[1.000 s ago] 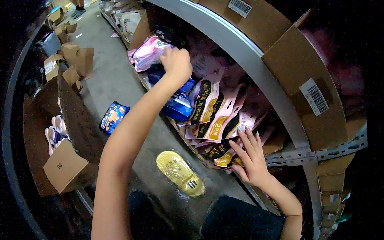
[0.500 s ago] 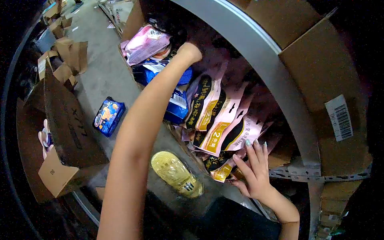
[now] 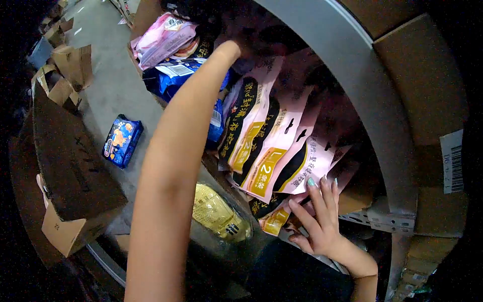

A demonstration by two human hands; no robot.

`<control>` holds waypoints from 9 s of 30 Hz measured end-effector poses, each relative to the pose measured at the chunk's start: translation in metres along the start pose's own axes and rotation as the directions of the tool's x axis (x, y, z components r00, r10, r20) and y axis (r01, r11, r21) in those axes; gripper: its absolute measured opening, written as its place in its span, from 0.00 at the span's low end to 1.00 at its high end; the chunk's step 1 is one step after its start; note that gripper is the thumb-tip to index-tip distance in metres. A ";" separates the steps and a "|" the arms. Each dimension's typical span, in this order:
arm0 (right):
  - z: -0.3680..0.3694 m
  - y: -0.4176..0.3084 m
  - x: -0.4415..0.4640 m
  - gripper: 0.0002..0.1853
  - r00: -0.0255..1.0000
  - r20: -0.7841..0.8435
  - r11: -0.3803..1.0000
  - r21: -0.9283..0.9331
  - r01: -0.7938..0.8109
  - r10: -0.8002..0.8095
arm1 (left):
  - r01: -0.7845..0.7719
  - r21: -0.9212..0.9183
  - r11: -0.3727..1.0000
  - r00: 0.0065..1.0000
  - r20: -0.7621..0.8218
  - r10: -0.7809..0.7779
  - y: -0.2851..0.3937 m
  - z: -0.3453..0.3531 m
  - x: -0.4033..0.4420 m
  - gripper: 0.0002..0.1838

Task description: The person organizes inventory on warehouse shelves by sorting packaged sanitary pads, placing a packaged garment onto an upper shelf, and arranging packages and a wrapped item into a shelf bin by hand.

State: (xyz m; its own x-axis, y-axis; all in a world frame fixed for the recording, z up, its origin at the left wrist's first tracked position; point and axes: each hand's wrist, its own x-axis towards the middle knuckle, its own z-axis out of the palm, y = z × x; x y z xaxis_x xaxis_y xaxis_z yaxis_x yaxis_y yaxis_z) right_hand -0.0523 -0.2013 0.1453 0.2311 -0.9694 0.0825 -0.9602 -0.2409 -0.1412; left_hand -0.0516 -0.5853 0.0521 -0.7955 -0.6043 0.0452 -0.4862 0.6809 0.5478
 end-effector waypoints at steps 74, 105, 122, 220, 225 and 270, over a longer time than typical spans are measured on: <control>0.011 0.005 0.001 0.29 0.989 0.111 0.995 0.035 0.098 -0.101 | 0.268 0.337 0.903 0.813 -0.582 -0.024 -0.006 -0.032 -0.008 0.21; -0.009 -0.016 0.004 0.33 0.992 0.105 0.998 -0.015 0.068 -0.066 | 0.590 0.456 0.666 0.775 -0.552 -0.309 -0.126 -0.062 -0.163 0.10; -0.013 -0.019 0.005 0.32 0.990 0.054 0.992 -0.004 0.127 -0.127 | -0.093 -0.438 0.894 0.719 -0.651 -0.244 -0.106 -0.117 -0.196 0.15; 0.009 0.001 0.013 0.28 0.914 0.169 0.919 -0.077 0.386 -0.369 | 0.204 0.166 0.965 0.833 0.489 -0.261 -0.072 -0.083 -0.127 0.44; 0.005 -0.008 0.010 0.28 0.953 0.183 0.962 -0.085 0.261 -0.242 | 0.247 0.128 0.961 0.892 0.358 -0.277 -0.057 -0.088 -0.151 0.52; -0.017 -0.046 -0.020 0.31 0.950 0.190 0.965 -0.034 0.259 -0.248 | -0.106 0.768 0.632 0.851 -0.258 0.457 0.012 0.014 -0.126 0.11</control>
State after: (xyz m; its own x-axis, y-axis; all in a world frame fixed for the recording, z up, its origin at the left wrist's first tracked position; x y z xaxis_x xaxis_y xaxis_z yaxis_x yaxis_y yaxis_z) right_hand -0.0157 -0.1701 0.1673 0.4877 -0.8699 -0.0737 -0.8723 -0.4821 -0.0815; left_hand 0.0380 -0.4949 0.0416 -0.8057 -0.3106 0.5044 -0.5010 0.8116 -0.3005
